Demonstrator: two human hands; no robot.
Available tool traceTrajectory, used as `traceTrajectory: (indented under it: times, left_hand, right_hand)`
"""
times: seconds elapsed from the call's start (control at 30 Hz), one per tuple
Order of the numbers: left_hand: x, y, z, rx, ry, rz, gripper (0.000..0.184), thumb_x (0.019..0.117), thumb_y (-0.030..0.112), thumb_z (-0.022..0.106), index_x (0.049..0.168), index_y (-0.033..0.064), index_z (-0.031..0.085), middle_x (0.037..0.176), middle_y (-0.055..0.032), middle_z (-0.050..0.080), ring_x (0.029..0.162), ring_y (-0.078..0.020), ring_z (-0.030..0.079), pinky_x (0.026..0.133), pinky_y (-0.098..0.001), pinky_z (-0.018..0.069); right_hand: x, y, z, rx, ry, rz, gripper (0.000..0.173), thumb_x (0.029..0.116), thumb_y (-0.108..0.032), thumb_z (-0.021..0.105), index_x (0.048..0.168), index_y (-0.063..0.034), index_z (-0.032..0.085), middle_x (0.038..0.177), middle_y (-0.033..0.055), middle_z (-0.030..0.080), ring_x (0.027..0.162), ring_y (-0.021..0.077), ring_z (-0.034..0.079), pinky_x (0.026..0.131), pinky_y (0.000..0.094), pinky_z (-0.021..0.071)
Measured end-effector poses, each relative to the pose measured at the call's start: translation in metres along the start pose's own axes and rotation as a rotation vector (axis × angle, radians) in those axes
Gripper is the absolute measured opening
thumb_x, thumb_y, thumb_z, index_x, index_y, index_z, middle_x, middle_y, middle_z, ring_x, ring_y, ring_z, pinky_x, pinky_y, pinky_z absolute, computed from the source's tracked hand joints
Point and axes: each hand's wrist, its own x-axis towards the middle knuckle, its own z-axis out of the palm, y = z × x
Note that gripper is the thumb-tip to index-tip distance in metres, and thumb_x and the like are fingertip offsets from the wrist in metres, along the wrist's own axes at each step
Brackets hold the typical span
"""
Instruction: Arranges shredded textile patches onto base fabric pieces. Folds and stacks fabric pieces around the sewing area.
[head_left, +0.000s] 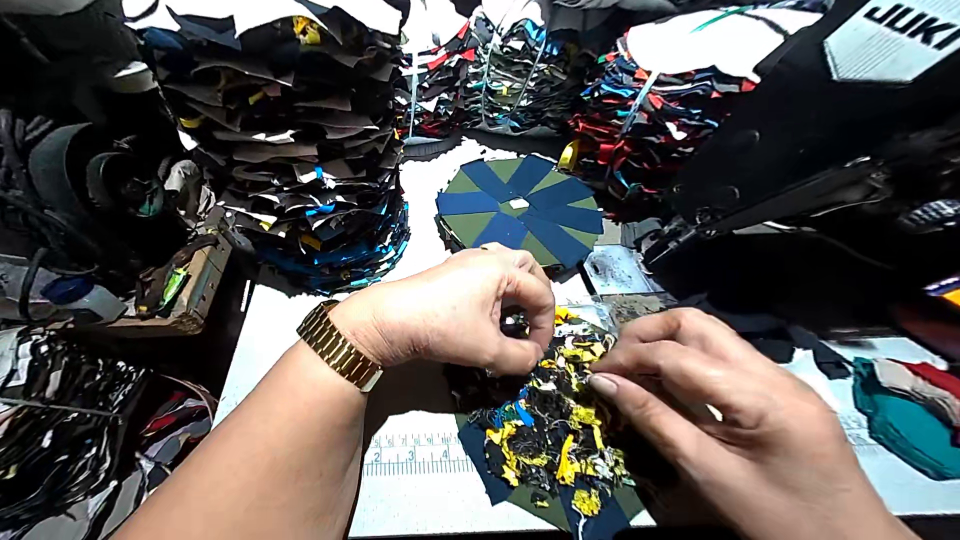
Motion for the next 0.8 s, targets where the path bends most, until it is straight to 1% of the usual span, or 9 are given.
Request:
traceTrajectory:
  times: [0.07, 0.13, 0.2, 0.3, 0.43, 0.53, 0.63, 0.73, 0.8]
  left_hand:
    - [0.0, 0.003, 0.003, 0.085, -0.044, -0.032, 0.013, 0.0816, 0.034, 0.083, 0.087, 0.0228, 0.079, 0.126, 0.0019, 0.066, 0.132, -0.0172, 0.049, 0.111, -0.0454, 0.0374]
    - [0.001, 0.008, 0.005, 0.169, -0.075, -0.075, 0.018, 0.0802, 0.042, 0.084, 0.09, 0.027, 0.079, 0.139, 0.0021, 0.059, 0.147, -0.0233, 0.036, 0.121, -0.0652, 0.0175]
    - [0.002, 0.011, 0.008, 0.261, -0.092, -0.105, 0.022, 0.0789, 0.045, 0.085, 0.092, 0.0285, 0.079, 0.146, 0.0013, 0.054, 0.151, -0.0265, 0.029, 0.121, -0.0706, 0.0085]
    - [0.004, 0.014, 0.011, 0.326, -0.112, -0.143, 0.024, 0.0781, 0.043, 0.086, 0.096, 0.0285, 0.078, 0.152, -0.0012, 0.05, 0.154, -0.0303, 0.024, 0.12, -0.0719, 0.0039]
    - [0.0, 0.011, 0.008, 0.353, -0.094, -0.111, 0.025, 0.077, 0.044, 0.085, 0.095, 0.0293, 0.078, 0.153, -0.0012, 0.05, 0.154, -0.0295, 0.024, 0.121, -0.071, 0.0081]
    - [0.0, 0.002, 0.013, 0.387, 0.0, -0.011, 0.017, 0.0799, 0.047, 0.071, 0.088, 0.0337, 0.077, 0.146, 0.0014, 0.056, 0.151, -0.028, 0.033, 0.12, -0.0706, 0.0173]
    - [0.005, -0.005, 0.015, 0.336, 0.165, 0.063, 0.022, 0.0874, 0.042, 0.058, 0.089, 0.0309, 0.077, 0.141, 0.0029, 0.06, 0.146, -0.0228, 0.04, 0.12, -0.057, 0.0309]
    - [0.008, -0.003, 0.014, 0.274, 0.36, 0.081, 0.022, 0.0908, 0.031, 0.056, 0.094, 0.0215, 0.076, 0.134, -0.0005, 0.062, 0.134, -0.0185, 0.051, 0.108, -0.0423, 0.0449]
    - [0.009, 0.0, 0.012, 0.255, 0.458, 0.06, 0.023, 0.0919, 0.025, 0.055, 0.1, 0.0162, 0.075, 0.133, -0.0017, 0.062, 0.127, -0.0138, 0.056, 0.103, -0.0344, 0.0491]
  right_hand:
    - [-0.004, 0.003, -0.003, 0.001, -0.029, 0.003, 0.016, 0.0957, -0.036, 0.064, 0.094, -0.0259, 0.077, 0.098, -0.009, 0.062, 0.095, 0.0048, 0.058, 0.08, 0.0257, 0.0494]
    - [-0.01, 0.004, 0.003, -0.024, -0.08, -0.027, 0.019, 0.0962, -0.04, 0.064, 0.097, -0.0262, 0.078, 0.098, -0.0069, 0.062, 0.095, 0.008, 0.057, 0.08, 0.0299, 0.0483]
    - [-0.015, 0.004, 0.01, -0.055, -0.104, -0.058, 0.019, 0.097, -0.038, 0.062, 0.095, -0.0265, 0.078, 0.095, -0.0059, 0.061, 0.092, 0.0094, 0.057, 0.078, 0.0327, 0.0477]
    - [-0.017, 0.002, 0.011, -0.028, -0.127, -0.099, 0.017, 0.0979, -0.034, 0.062, 0.095, -0.0272, 0.077, 0.095, -0.005, 0.06, 0.092, 0.0078, 0.056, 0.078, 0.0293, 0.0473]
    - [-0.016, -0.004, 0.011, -0.013, -0.216, -0.136, 0.024, 0.1028, -0.036, 0.056, 0.1, -0.0246, 0.076, 0.102, -0.0017, 0.067, 0.099, 0.0141, 0.061, 0.084, 0.0382, 0.0491]
    - [-0.012, -0.011, 0.002, 0.02, -0.177, -0.102, 0.026, 0.1043, -0.032, 0.054, 0.101, -0.0203, 0.077, 0.103, -0.0035, 0.068, 0.1, 0.0117, 0.062, 0.085, 0.0358, 0.0504]
    - [-0.001, -0.019, 0.004, -0.036, -0.031, -0.084, 0.024, 0.1038, -0.026, 0.055, 0.105, -0.0154, 0.077, 0.113, -0.0001, 0.068, 0.113, 0.0149, 0.06, 0.094, 0.0365, 0.0517]
    - [0.007, -0.025, 0.014, -0.155, -0.103, -0.055, 0.039, 0.1082, -0.038, 0.045, 0.128, -0.0158, 0.071, 0.141, 0.0062, 0.061, 0.145, 0.0266, 0.044, 0.118, 0.0511, 0.0386]
    - [0.01, -0.027, 0.021, -0.196, -0.258, -0.032, 0.054, 0.109, -0.049, 0.035, 0.144, -0.0171, 0.06, 0.156, 0.0094, 0.049, 0.154, 0.0313, 0.03, 0.123, 0.0595, 0.026]
